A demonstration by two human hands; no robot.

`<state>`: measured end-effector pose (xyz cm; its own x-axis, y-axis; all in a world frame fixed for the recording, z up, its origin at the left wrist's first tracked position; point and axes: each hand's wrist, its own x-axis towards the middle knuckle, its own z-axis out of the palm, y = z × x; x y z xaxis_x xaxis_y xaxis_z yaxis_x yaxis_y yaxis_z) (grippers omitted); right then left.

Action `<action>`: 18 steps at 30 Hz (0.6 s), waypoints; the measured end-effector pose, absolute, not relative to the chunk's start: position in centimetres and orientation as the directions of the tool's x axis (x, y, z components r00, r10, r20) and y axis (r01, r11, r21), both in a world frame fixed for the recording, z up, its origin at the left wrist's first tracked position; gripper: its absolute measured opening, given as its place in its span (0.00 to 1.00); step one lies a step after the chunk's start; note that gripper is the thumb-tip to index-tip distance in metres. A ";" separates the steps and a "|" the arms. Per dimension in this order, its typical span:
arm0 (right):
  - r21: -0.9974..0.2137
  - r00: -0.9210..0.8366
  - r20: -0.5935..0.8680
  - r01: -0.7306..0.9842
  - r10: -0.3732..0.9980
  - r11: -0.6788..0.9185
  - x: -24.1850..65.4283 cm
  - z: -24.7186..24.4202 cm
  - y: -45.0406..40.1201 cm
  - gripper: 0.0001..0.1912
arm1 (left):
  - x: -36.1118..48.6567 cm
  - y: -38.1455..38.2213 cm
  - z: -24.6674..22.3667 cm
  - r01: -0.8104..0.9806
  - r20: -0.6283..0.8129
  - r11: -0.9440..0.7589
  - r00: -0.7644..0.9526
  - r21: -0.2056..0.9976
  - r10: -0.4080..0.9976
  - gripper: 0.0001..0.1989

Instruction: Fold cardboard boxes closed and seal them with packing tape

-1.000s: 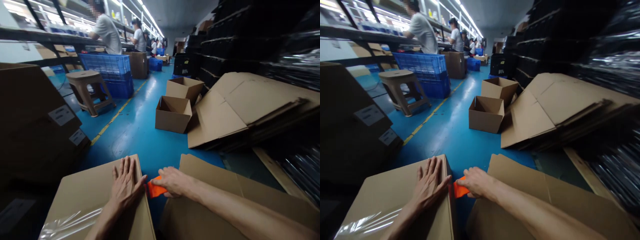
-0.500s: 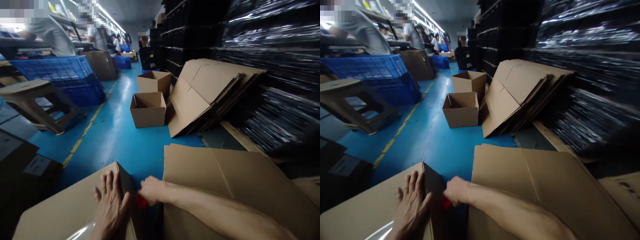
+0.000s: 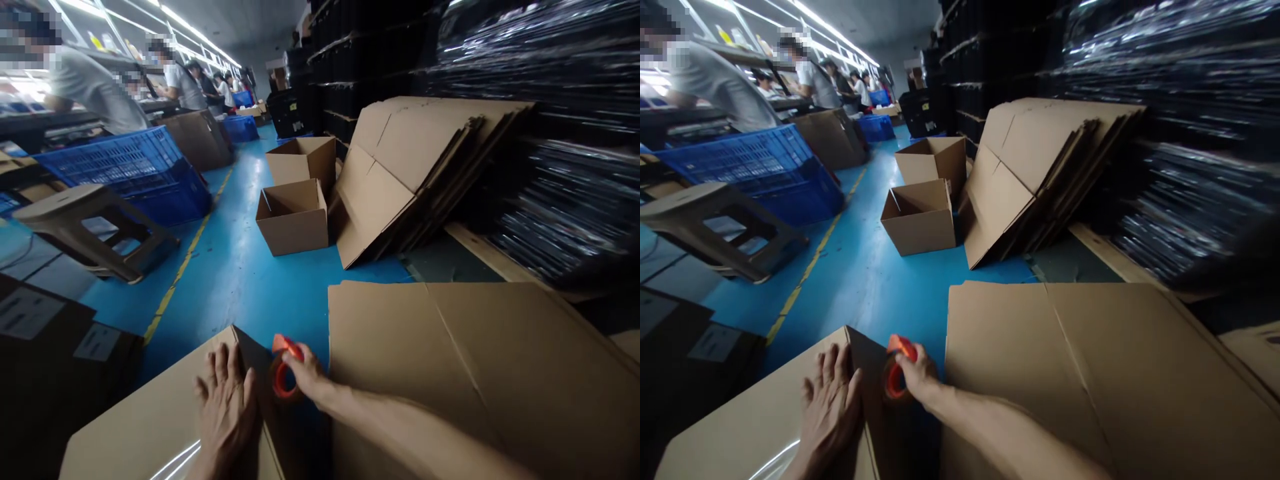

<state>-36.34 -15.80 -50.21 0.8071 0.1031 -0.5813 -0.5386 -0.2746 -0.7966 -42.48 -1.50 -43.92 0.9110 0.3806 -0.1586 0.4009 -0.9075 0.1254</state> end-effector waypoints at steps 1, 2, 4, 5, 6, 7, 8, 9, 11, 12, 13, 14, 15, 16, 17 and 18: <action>-0.812 0.817 -0.567 -0.533 0.102 -0.239 -36.2 -50.3 -15.8 0.24 | -42.5 -1.4 -43.9 0.401 -0.157 -0.908 0.911 0.123 0.381 0.37; -0.821 0.824 -0.557 -0.530 0.098 -0.212 -36.1 -50.4 -15.7 0.24 | -42.5 -1.4 -44.0 0.396 -0.154 -0.910 0.913 0.124 0.377 0.37; -0.812 0.818 -0.570 -0.545 0.079 -0.211 -36.0 -50.5 -15.6 0.24 | -42.5 -1.4 -44.2 0.388 -0.143 -0.912 0.918 0.135 0.369 0.37; -0.798 0.809 -0.583 -0.555 0.069 -0.233 -36.0 -50.5 -15.7 0.23 | -42.4 -1.4 -44.4 0.385 -0.137 -0.911 0.920 0.149 0.367 0.37; -0.787 0.804 -0.591 -0.559 0.061 -0.261 -35.9 -50.4 -15.9 0.23 | -42.4 -1.6 -44.6 0.388 -0.128 -0.906 0.920 0.169 0.370 0.36; -0.785 0.809 -0.585 -0.549 0.056 -0.286 -35.8 -50.1 -16.2 0.23 | -42.3 -1.8 -44.7 0.394 -0.119 -0.898 0.918 0.195 0.377 0.36; -0.796 0.825 -0.563 -0.522 0.056 -0.305 -35.6 -49.5 -16.6 0.25 | -42.3 -2.0 -44.7 0.404 -0.113 -0.886 0.915 0.229 0.388 0.36; -0.818 0.850 -0.523 -0.481 0.062 -0.315 -35.3 -48.6 -17.0 0.28 | -42.3 -2.1 -44.6 0.412 -0.117 -0.868 0.911 0.278 0.396 0.35; -0.881 0.909 -0.405 -0.358 0.099 -0.310 -34.6 -46.2 -17.4 0.34 | -42.6 -1.6 -43.9 0.410 -0.130 -0.792 0.909 0.452 0.397 0.34; -0.914 0.940 -0.314 -0.262 0.133 -0.309 -34.4 -44.7 -17.5 0.36 | -43.2 -0.7 -43.3 0.404 -0.124 -0.721 0.904 0.564 0.409 0.34; -0.939 0.963 -0.200 -0.136 0.180 -0.317 -34.4 -43.3 -17.4 0.37 | -44.0 0.5 -42.7 0.392 -0.101 -0.641 0.892 0.660 0.442 0.34; -0.941 0.967 -0.066 0.021 0.247 -0.337 -34.6 -42.0 -17.3 0.37 | -45.3 2.1 -42.1 0.382 -0.054 -0.576 0.862 0.723 0.504 0.33; -0.909 0.939 0.075 0.203 0.337 -0.364 -35.0 -41.0 -17.1 0.36 | -47.0 4.1 -41.6 0.391 0.009 -0.546 0.807 0.741 0.590 0.33; -0.834 0.873 0.208 0.394 0.442 -0.386 -35.6 -40.4 -17.0 0.33 | -49.1 6.2 -41.3 0.437 0.064 -0.541 0.733 0.718 0.677 0.33; -0.718 0.775 0.324 0.575 0.543 -0.392 -36.3 -40.2 -16.8 0.31 | -51.5 8.2 -41.1 0.520 0.125 -0.547 0.640 0.655 0.758 0.34; -0.579 0.662 0.419 0.722 0.621 -0.378 -37.0 -40.2 -16.5 0.31 | -53.9 10.2 -41.2 0.624 0.139 -0.527 0.561 0.576 0.816 0.34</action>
<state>-37.02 -16.46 -40.25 0.6617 0.6215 0.4195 0.7223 -0.3781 -0.5791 -53.91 10.17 -41.23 0.5613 0.8159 0.1387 0.6242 -0.5274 0.5763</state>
